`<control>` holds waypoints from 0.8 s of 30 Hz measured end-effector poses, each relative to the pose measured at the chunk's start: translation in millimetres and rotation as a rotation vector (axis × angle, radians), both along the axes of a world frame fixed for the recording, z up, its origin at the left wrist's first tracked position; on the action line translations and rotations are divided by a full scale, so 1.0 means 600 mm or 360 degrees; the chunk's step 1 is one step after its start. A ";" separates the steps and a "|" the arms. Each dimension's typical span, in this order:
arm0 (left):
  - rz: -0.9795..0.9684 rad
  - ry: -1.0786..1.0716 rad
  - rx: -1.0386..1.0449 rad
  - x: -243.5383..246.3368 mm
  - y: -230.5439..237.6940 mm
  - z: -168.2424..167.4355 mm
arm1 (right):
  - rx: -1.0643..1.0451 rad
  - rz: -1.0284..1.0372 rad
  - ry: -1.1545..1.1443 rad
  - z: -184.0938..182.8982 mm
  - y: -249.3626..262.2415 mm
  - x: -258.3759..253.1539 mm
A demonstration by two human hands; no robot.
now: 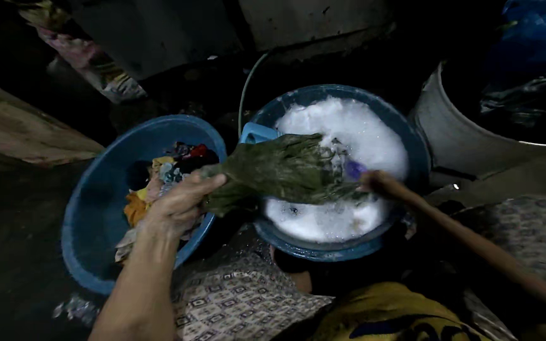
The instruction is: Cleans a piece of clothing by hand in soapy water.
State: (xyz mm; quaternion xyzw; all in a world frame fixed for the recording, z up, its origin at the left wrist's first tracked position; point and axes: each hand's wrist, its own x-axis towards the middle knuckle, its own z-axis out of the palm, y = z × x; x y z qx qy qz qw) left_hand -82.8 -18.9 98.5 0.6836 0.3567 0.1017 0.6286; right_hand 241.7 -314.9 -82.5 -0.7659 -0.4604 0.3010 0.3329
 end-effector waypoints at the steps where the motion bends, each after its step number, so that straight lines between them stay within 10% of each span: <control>1: 0.0112 -0.0172 -0.0001 -0.025 0.005 0.004 | 0.0069 -0.0095 -0.0068 0.035 -0.018 0.019; 5: -0.0029 -0.0472 0.0190 -0.117 0.026 0.023 | 0.0480 -0.0501 -0.0298 0.171 -0.054 0.092; 9: 0.0196 0.0077 0.0292 -0.086 0.011 0.033 | 0.0492 -0.0706 -0.0520 0.241 0.055 0.130; 13: 0.0030 0.0391 0.0032 -0.022 0.038 -0.033 | 0.0107 -0.0702 -0.0447 0.193 0.211 0.048; 16: -0.0034 0.0548 0.0130 0.006 0.058 -0.083 | 0.0613 -0.0222 -0.0065 0.152 0.311 -0.151; 19: 0.0085 0.0710 0.0483 0.015 0.073 -0.092 | 0.0393 0.0384 0.0067 0.115 0.382 -0.293; 24: 0.0225 0.0840 0.0514 -0.029 0.071 -0.074 | 0.0193 -0.0015 -0.0280 -0.073 0.312 -0.066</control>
